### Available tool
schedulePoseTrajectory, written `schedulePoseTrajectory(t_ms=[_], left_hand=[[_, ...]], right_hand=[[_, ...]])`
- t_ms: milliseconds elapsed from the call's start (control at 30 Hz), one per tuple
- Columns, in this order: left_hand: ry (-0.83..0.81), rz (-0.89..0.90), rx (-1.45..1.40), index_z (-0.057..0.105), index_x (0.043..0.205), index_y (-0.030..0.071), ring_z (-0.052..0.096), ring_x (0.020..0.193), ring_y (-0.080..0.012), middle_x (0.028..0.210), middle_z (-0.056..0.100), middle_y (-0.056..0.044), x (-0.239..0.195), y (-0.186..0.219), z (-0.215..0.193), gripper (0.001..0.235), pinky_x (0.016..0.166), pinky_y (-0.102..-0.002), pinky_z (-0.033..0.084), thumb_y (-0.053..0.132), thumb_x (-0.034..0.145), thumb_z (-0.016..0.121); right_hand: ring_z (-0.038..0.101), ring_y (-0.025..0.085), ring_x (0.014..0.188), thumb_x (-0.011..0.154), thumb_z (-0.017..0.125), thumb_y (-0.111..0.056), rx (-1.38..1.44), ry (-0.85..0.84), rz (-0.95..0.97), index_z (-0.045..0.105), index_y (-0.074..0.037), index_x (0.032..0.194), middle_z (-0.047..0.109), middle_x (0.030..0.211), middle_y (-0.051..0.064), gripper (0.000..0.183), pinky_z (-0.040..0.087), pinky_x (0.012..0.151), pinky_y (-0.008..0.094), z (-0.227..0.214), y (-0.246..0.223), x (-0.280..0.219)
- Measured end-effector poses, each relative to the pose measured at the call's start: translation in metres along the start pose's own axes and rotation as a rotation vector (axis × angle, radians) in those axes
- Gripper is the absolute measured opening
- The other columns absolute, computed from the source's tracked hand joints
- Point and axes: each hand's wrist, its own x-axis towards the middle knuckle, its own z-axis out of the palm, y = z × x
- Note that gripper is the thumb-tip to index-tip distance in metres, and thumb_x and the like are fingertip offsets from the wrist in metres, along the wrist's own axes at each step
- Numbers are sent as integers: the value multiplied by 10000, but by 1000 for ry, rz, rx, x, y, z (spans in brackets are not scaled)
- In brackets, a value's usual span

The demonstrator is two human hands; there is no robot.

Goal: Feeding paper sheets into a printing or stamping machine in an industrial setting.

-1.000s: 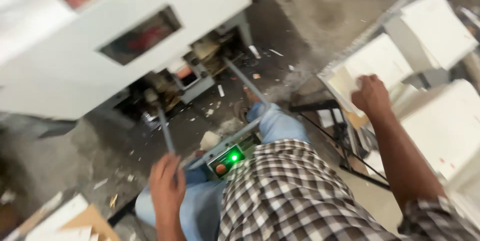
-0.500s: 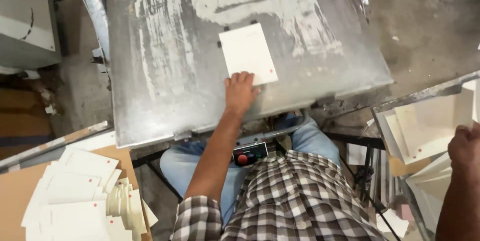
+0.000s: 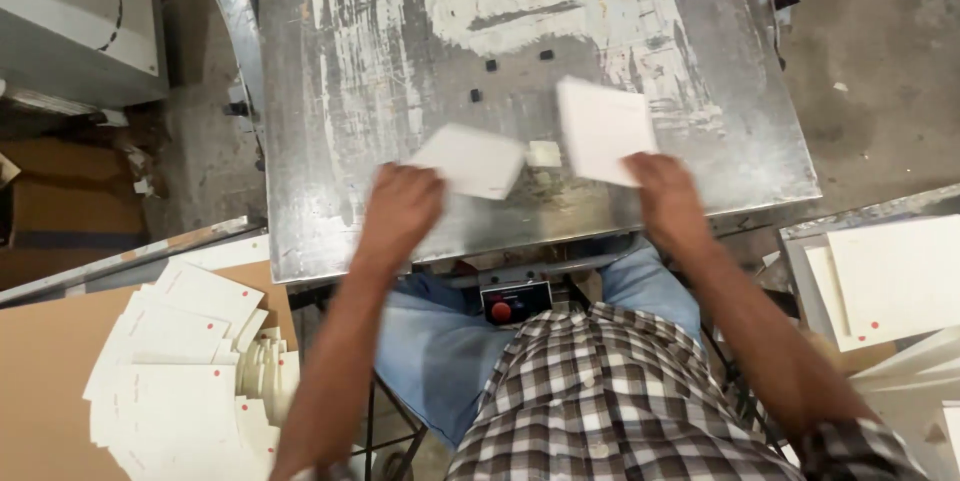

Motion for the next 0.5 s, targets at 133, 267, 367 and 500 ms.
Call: schedulePoseTrajectory(t_ms=[133, 267, 367, 500], left_hand=[[-26, -131, 151, 647, 941, 11, 647, 1005, -312, 1060, 683, -133, -88, -34, -121, 140, 934, -500, 466, 45, 805, 645], [-72, -520, 670, 669, 1002, 54, 599, 992, -280, 1050, 657, -86, -226, -29, -203, 127, 908, -432, 421, 1, 900, 616], [-141, -710, 1072, 648, 954, 122, 609, 1013, -215, 1093, 679, -28, -310, 11, -215, 124, 959, -364, 449, 21, 929, 580], [-337, -1089, 942, 726, 994, 87, 709, 868, -233, 1054, 747, -92, -376, 61, -186, 113, 804, -351, 584, 76, 987, 614]], right_hand=[[544, 371, 1219, 838, 664, -161, -106, -176, -99, 636, -57, 1315, 602, 1336, 138, 489, 459, 972, 531, 30, -47, 34], [524, 313, 1273, 842, 619, -88, -133, -233, -164, 643, -74, 1328, 585, 1384, 79, 487, 442, 1018, 506, 66, -46, 51], [516, 309, 1289, 844, 589, -47, -148, -241, -193, 644, -77, 1343, 582, 1410, 77, 503, 431, 1038, 492, 74, -46, 65], [514, 315, 1288, 843, 582, -41, -126, -232, -227, 645, -71, 1343, 586, 1414, 89, 505, 424, 1053, 489, 83, -43, 78]])
